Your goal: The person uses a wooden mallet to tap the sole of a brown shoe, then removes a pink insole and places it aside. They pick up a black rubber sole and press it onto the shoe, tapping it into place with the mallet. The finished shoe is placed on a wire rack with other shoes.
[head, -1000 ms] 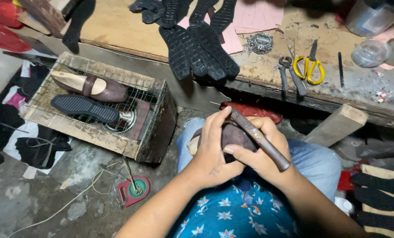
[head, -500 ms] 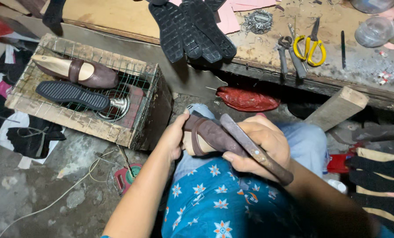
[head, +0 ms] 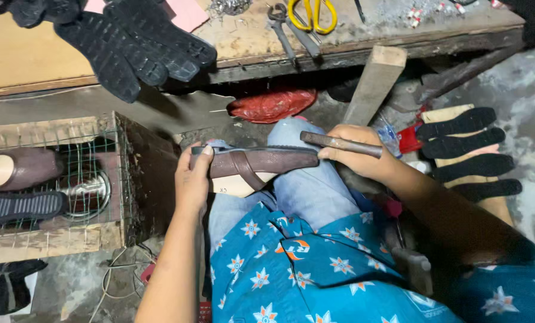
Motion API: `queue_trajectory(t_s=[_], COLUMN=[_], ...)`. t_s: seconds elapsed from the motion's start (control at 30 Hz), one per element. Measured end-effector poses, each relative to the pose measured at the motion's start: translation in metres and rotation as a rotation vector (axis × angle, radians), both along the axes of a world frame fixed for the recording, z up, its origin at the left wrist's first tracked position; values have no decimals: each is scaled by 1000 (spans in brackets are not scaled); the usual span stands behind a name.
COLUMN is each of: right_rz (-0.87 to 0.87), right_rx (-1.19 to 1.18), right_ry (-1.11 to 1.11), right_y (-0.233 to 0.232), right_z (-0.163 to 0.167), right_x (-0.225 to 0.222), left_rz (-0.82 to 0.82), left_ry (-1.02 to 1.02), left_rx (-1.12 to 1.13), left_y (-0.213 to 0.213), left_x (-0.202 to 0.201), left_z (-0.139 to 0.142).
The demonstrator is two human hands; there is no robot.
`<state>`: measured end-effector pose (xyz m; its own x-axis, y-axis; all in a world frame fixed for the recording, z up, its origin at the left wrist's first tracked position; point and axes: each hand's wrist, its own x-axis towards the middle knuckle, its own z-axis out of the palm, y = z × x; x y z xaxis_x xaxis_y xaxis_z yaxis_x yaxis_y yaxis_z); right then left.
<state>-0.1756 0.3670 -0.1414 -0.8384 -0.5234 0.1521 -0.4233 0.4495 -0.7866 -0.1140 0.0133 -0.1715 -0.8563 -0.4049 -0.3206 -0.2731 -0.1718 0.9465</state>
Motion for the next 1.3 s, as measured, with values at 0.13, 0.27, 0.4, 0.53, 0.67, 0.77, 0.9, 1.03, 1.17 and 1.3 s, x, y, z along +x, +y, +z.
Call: queue_trajectory(t_s=[0.13,0.27,0.4,0.53,0.67,0.77,0.9,1.03,1.17,1.3], right_rz=[-73,105,72,124,259,270,349,369,323,370], right_rx=[172,163,-84,-71,-10,-14,48,82,160,287], right_ry=[43,356,234,308,338,389,332,237,353,384], right_y=[31,44,32,8,-23,-49,-54,-54,-82,-88], right_z=[-7,-5,2,16,27,32,52,68,54,47], right_x=[16,17,18,9,-7,-8,-12,-18,-14,-17], left_rz=[-22,-3,0,9,10,16,43,79,96,116], left_ry=[-7,27,79,137,131,162,151,130,207,238], left_rx=[-63,-70,-155,-270,-309,-391,-361,-392,-436,-477], left_y=[10,24,24,17,23,30,34,29,29,29], left_x=[3,3,8,12,13,15,18,19,19,24], left_z=[-3,-6,-6,-5,-5,-2,5,13,14,14])
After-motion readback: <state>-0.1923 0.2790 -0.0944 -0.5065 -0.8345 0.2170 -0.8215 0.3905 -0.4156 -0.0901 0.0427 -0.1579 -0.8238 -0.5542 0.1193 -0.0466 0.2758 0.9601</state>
